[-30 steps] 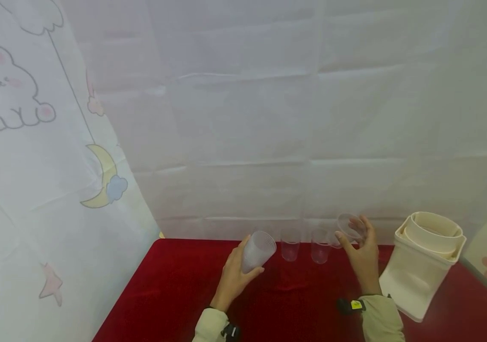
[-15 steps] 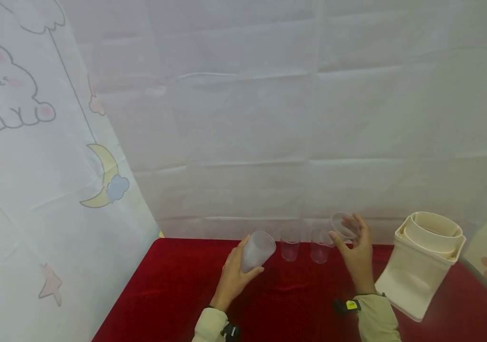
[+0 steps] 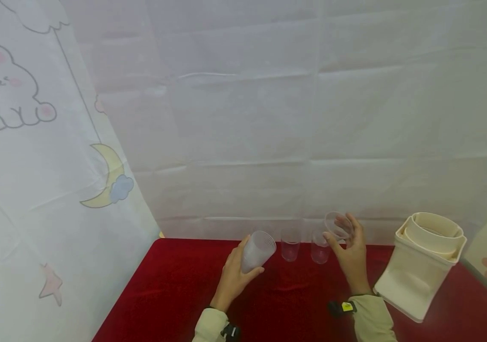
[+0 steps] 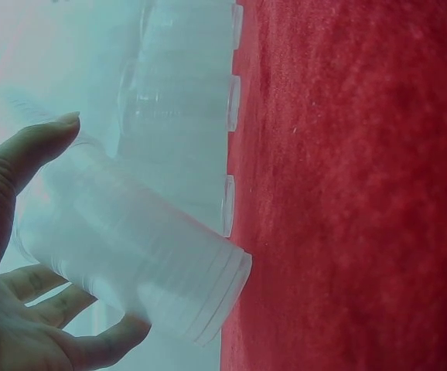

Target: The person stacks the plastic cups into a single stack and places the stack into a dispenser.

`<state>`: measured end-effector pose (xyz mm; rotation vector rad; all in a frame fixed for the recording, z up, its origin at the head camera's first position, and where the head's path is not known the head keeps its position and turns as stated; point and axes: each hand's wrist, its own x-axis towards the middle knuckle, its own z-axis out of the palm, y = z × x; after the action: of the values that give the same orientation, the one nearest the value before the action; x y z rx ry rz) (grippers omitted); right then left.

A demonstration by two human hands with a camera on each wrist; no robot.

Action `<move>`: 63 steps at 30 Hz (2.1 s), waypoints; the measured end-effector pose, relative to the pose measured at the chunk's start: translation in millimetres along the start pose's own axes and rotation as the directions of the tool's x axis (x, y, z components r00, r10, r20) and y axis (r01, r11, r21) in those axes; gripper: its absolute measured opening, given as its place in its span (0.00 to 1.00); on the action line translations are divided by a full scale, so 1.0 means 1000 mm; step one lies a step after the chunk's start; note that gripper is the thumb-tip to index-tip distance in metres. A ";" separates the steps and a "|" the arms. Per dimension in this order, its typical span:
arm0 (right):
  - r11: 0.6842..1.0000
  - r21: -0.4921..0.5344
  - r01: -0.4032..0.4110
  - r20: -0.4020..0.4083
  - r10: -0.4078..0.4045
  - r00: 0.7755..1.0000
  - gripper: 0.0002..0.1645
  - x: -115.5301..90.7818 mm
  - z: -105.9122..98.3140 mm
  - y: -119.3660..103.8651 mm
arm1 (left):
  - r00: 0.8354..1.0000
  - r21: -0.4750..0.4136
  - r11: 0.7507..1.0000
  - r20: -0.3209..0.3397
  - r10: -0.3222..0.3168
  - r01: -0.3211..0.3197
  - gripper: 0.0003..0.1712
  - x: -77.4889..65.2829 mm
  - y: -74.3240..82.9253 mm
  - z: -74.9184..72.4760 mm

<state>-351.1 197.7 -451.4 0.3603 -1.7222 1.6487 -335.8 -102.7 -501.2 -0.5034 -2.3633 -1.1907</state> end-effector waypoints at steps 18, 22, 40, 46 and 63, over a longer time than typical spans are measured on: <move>0.995 0.025 0.097 0.061 -0.099 0.993 0.47 -0.003 0.006 -0.029 | 0.999 0.004 1.000 -0.018 0.028 -0.028 0.51 0.001 0.000 0.000; 0.993 0.036 0.111 0.065 -0.113 0.991 0.47 -0.002 0.007 -0.029 | 0.999 0.004 1.000 -0.019 0.028 -0.027 0.51 0.001 -0.001 0.000; 0.991 0.085 0.103 0.075 -0.109 0.991 0.50 0.000 0.008 -0.007 | 1.000 -0.003 1.000 -0.010 0.028 -0.028 0.51 0.000 0.000 0.000; 0.986 0.122 0.118 0.082 -0.128 0.988 0.48 0.001 0.011 -0.008 | 1.000 -0.005 1.000 -0.008 0.025 -0.025 0.51 0.001 0.000 -0.001; 0.972 0.192 0.138 0.102 -0.160 0.982 0.49 0.000 0.018 -0.014 | 0.999 0.006 1.000 -0.011 0.030 -0.030 0.51 0.003 0.000 -0.002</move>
<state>-347.5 178.9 -439.2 0.6701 -1.5863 1.7091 -338.0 -103.8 -499.2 -0.5268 -2.3407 -1.1705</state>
